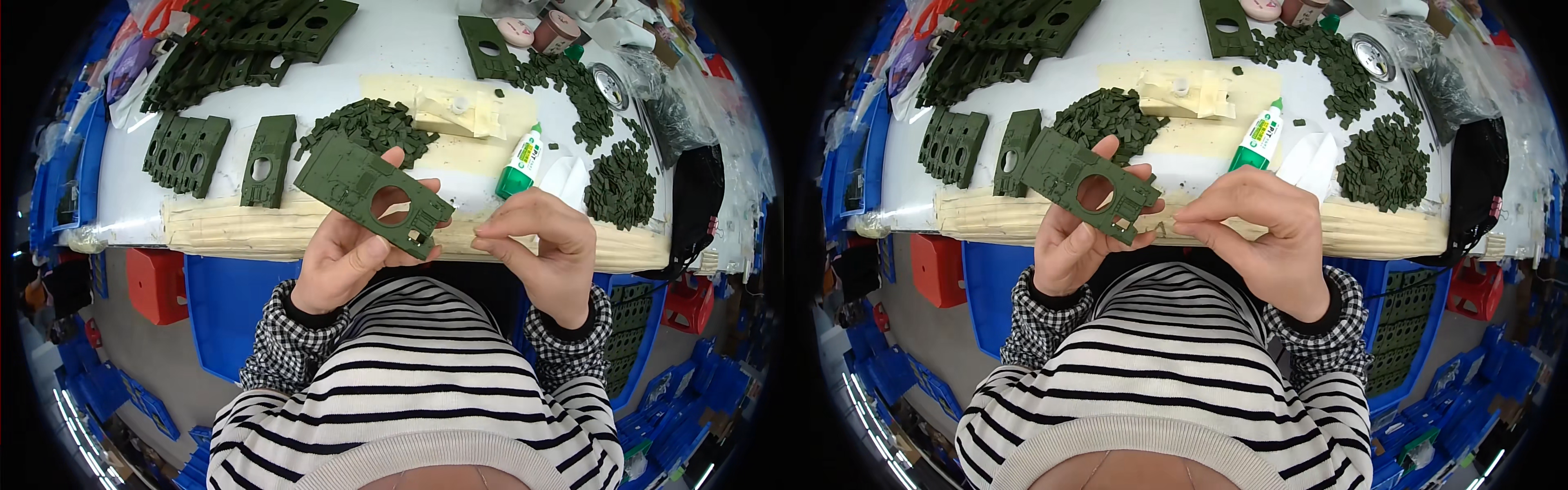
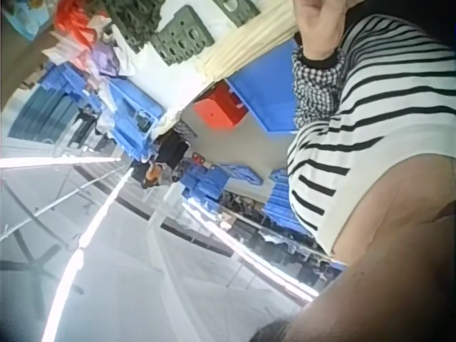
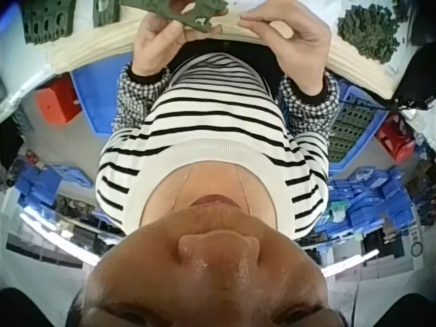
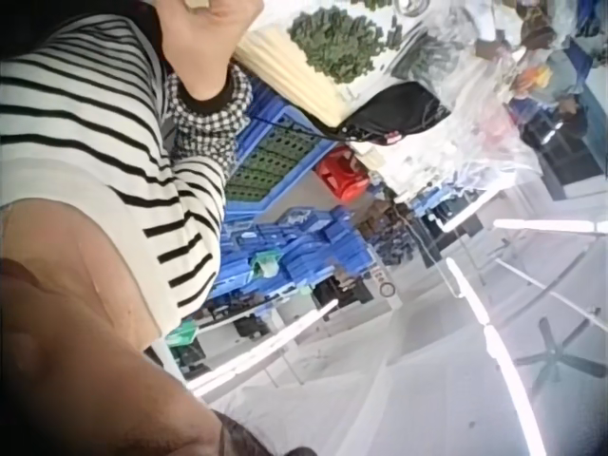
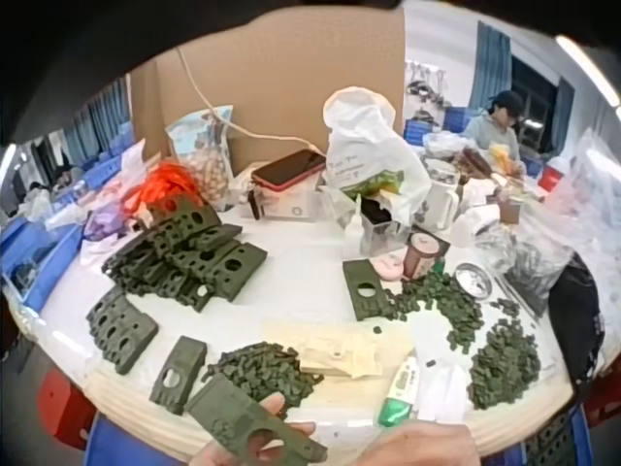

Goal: Applying glue to green plastic toy tank parts and assembling them.

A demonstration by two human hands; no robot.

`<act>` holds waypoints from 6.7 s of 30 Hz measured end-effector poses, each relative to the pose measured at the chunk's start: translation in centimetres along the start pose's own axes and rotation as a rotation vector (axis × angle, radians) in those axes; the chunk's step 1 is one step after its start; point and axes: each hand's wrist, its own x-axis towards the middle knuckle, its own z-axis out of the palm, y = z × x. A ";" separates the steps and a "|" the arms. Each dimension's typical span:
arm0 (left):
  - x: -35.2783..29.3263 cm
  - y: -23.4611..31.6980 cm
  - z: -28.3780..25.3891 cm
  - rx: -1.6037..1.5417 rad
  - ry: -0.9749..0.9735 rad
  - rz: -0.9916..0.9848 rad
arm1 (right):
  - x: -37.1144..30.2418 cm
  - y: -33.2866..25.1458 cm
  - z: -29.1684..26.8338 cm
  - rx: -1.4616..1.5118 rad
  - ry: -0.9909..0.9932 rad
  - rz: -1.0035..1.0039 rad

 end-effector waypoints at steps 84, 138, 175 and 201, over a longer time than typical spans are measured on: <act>0.2 -0.7 -0.2 0.001 -0.040 0.192 | 0.0 -0.7 3.2 -0.540 -0.022 -0.320; -6.5 6.0 -9.9 1.535 1.080 0.434 | 1.5 -1.0 6.7 0.394 -0.086 0.289; -8.0 11.2 -12.1 1.621 0.971 0.634 | 2.2 6.8 -8.4 -1.017 0.399 0.244; -0.2 0.2 0.4 0.739 0.148 0.435 | 1.2 -1.2 0.7 -0.126 0.246 -0.013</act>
